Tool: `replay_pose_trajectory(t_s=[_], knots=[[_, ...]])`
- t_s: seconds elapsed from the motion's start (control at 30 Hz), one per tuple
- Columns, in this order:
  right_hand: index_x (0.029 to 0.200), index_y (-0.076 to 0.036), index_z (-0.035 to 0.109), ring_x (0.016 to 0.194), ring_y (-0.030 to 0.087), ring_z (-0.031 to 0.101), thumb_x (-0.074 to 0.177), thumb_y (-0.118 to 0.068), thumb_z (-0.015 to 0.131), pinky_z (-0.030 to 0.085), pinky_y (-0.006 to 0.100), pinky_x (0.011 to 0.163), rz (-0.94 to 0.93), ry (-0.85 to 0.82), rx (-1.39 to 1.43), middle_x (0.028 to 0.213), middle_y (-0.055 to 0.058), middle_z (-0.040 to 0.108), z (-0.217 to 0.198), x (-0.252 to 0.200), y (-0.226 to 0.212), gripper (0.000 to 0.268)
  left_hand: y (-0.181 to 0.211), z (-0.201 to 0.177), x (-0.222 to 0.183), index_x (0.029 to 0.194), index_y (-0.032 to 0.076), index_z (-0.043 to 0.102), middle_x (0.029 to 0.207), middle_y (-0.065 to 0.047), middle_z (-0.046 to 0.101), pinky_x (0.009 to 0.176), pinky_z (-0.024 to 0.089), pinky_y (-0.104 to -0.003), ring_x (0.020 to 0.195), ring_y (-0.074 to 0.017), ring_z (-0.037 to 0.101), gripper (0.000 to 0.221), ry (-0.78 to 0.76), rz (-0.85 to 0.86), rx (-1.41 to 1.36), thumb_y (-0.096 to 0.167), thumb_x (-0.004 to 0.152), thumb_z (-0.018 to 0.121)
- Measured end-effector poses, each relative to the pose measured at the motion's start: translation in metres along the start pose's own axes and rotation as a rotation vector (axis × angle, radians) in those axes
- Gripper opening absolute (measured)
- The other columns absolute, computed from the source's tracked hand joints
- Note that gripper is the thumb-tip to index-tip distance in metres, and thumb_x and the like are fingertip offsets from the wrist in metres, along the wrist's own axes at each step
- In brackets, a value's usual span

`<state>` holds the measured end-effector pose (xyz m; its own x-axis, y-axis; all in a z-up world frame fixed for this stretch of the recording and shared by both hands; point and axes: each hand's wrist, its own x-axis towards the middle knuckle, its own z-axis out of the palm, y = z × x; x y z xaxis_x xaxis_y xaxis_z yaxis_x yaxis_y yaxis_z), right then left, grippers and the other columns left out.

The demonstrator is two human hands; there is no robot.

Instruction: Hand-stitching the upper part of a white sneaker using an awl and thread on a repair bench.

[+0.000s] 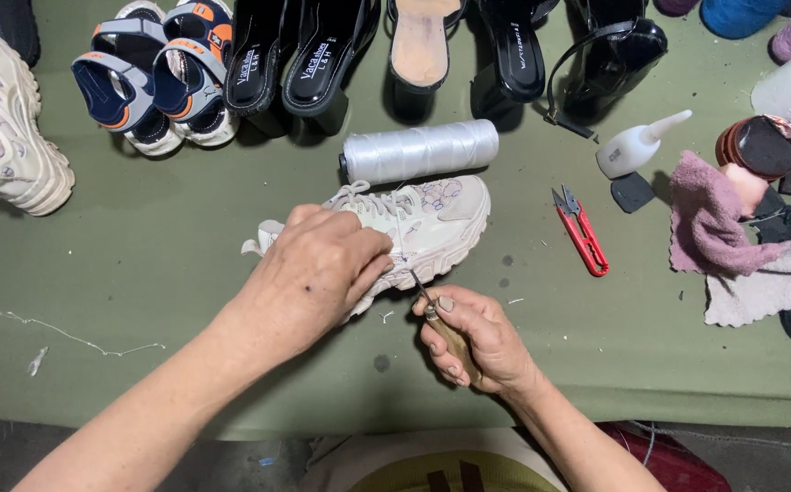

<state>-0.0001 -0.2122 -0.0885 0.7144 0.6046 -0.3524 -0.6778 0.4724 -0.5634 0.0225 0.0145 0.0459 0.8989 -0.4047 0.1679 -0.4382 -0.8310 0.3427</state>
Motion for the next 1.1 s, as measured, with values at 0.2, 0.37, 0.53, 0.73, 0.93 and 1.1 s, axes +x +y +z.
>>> replay_pose_trajectory(t_s=[0.2,0.37,0.53,0.73,0.93,1.1], knots=[[0.114,0.005,0.065,0.031,0.018,0.047,0.102,-0.017,0.054,0.042,0.029,0.021,-0.018,0.005,-0.003,0.056,0.020,0.050,0.002,0.001,0.001,0.028,-0.008,-0.002,0.015,0.077,0.012,0.069,0.067,-0.009,0.057,0.086,0.050,-0.042,0.070,-0.0302,0.066,0.020,-0.167,-0.145,-0.047,0.018,0.095,0.063],[0.114,0.005,0.066,0.031,0.018,0.049,0.101,-0.014,0.055,0.044,0.029,0.021,-0.044,0.005,-0.017,0.056,0.021,0.052,0.005,0.002,0.001,0.026,-0.007,-0.017,0.047,0.073,0.013,0.070,0.067,-0.010,0.064,0.074,0.055,-0.046,0.069,-0.0334,0.070,0.020,-0.382,-0.245,0.024,0.020,0.090,0.062],[0.114,0.005,0.067,0.031,0.018,0.049,0.100,-0.012,0.056,0.043,0.029,0.020,-0.059,0.019,-0.053,0.056,0.021,0.053,0.005,0.001,0.000,0.024,-0.010,-0.007,0.076,0.066,0.014,0.071,0.061,-0.011,0.065,0.066,0.058,-0.046,0.065,-0.0347,0.071,0.021,-0.527,-0.223,0.216,0.022,0.084,0.063],[0.113,0.005,0.068,0.031,0.019,0.048,0.100,-0.010,0.057,0.043,0.030,0.021,-0.047,0.021,-0.011,0.056,0.022,0.053,0.003,0.000,0.002,0.023,-0.003,-0.006,0.099,0.071,0.017,0.077,0.063,-0.007,0.069,0.066,0.060,-0.042,0.064,-0.0259,0.072,0.018,-0.637,-0.083,0.319,0.024,0.086,0.070],[0.113,0.003,0.068,0.031,0.019,0.048,0.100,-0.010,0.057,0.042,0.029,0.021,-0.050,0.005,-0.025,0.056,0.021,0.053,0.001,0.001,0.003,0.021,-0.001,-0.008,0.104,0.079,0.011,0.079,0.071,-0.015,0.073,0.072,0.062,-0.047,0.074,-0.0339,0.075,0.016,-0.706,-0.078,0.221,0.021,0.089,0.070],[0.113,0.004,0.067,0.031,0.019,0.049,0.100,-0.008,0.056,0.041,0.028,0.021,-0.054,0.015,-0.039,0.057,0.022,0.055,0.000,0.001,0.003,0.020,-0.002,0.005,0.104,0.074,0.009,0.076,0.064,-0.010,0.071,0.066,0.063,-0.045,0.067,-0.0281,0.075,0.020,-0.670,0.014,0.296,0.014,0.092,0.066]])
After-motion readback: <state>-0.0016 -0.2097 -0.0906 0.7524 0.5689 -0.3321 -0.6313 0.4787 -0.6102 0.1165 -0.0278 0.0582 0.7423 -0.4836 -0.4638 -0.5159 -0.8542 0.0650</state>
